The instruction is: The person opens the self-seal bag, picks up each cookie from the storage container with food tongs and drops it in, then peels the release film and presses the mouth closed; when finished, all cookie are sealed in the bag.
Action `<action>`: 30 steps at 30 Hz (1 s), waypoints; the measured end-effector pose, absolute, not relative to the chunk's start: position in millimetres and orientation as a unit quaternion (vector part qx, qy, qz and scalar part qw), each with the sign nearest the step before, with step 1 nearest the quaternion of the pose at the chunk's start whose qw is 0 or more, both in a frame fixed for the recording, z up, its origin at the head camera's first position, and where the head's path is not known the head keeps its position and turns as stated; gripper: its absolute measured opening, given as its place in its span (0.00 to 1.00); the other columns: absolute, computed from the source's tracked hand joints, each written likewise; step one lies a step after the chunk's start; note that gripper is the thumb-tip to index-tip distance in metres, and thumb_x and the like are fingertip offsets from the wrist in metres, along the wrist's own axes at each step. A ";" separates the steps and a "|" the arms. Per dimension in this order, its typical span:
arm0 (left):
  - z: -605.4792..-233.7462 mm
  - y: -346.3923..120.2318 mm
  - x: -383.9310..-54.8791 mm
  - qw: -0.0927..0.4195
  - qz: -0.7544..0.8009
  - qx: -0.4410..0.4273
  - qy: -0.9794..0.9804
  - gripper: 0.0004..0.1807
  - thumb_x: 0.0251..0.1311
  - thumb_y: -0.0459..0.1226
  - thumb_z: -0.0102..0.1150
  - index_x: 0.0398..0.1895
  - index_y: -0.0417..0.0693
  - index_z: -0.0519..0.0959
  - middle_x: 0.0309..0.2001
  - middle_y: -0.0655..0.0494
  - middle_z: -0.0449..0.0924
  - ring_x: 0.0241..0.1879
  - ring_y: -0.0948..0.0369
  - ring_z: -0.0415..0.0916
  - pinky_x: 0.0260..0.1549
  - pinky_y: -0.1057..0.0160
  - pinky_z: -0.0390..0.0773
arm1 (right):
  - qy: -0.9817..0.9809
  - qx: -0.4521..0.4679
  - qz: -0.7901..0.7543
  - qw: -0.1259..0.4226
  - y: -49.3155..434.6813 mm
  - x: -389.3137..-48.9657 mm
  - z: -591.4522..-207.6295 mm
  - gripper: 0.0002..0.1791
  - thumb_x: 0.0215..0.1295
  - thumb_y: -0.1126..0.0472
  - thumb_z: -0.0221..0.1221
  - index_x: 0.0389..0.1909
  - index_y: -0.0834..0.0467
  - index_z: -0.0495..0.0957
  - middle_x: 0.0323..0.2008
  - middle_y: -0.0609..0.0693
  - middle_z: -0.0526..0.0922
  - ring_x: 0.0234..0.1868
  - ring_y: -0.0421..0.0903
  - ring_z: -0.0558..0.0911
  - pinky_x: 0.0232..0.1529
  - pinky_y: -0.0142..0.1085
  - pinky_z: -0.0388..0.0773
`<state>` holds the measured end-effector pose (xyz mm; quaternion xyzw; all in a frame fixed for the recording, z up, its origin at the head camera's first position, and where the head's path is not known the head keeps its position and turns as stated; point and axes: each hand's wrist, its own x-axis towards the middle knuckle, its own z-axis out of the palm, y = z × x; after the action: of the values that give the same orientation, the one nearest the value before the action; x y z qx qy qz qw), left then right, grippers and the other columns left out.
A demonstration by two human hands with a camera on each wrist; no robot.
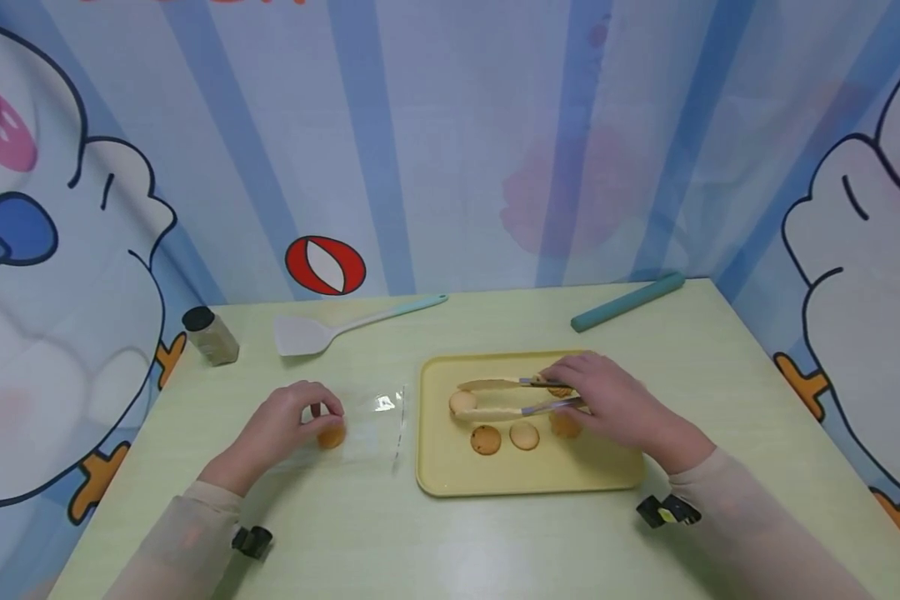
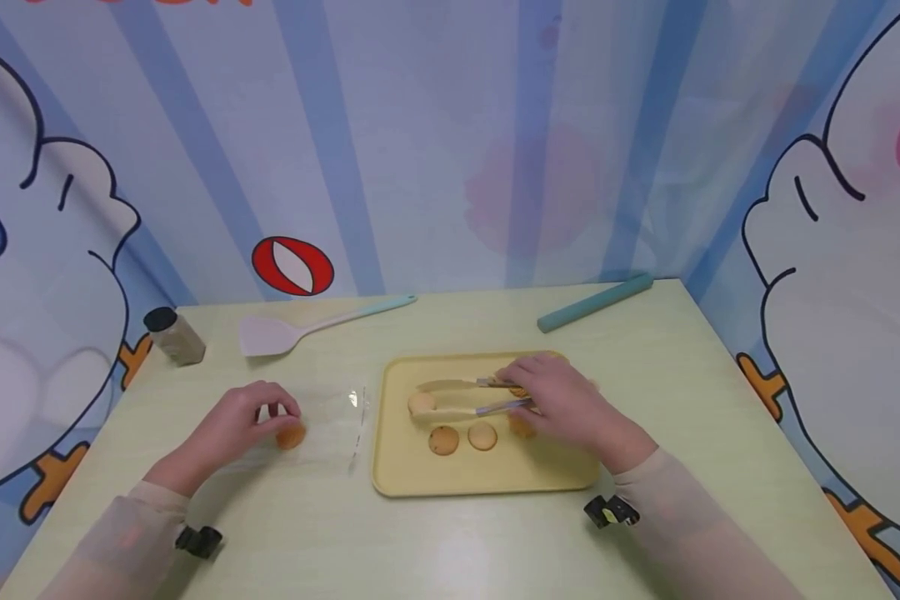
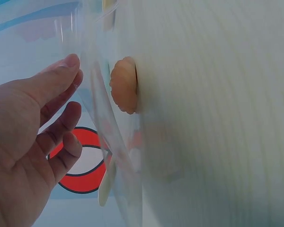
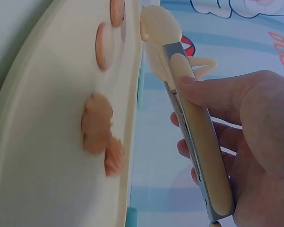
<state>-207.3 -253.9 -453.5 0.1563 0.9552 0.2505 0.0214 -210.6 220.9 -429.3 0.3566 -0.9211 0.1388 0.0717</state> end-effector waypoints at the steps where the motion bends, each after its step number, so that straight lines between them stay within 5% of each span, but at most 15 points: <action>1: -454.1 -254.3 -207.3 0.021 0.251 0.158 0.955 0.06 0.61 0.38 0.74 0.38 0.59 0.86 0.39 0.63 0.83 0.40 0.60 0.75 0.41 0.57 0.78 | -0.920 0.358 0.142 0.071 217.0 -210.3 -429.7 0.24 0.66 0.54 0.69 0.61 0.57 0.79 0.57 0.52 0.83 0.60 0.55 0.79 0.61 0.55 0.74; 30: -453.2 -256.2 -207.2 -0.004 0.251 0.183 0.951 0.06 0.61 0.38 0.74 0.38 0.59 0.85 0.38 0.65 0.83 0.38 0.62 0.74 0.35 0.63 0.74 | -0.903 0.408 0.135 0.011 108.4 -223.8 -448.0 0.25 0.73 0.49 0.62 0.67 0.50 0.75 0.60 0.46 0.80 0.56 0.47 0.77 0.57 0.45 0.74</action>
<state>-207.2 -256.2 -453.2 0.1833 0.9505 0.2508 -0.0043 -223.8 108.4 -448.0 0.4082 -0.9028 0.1348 0.0114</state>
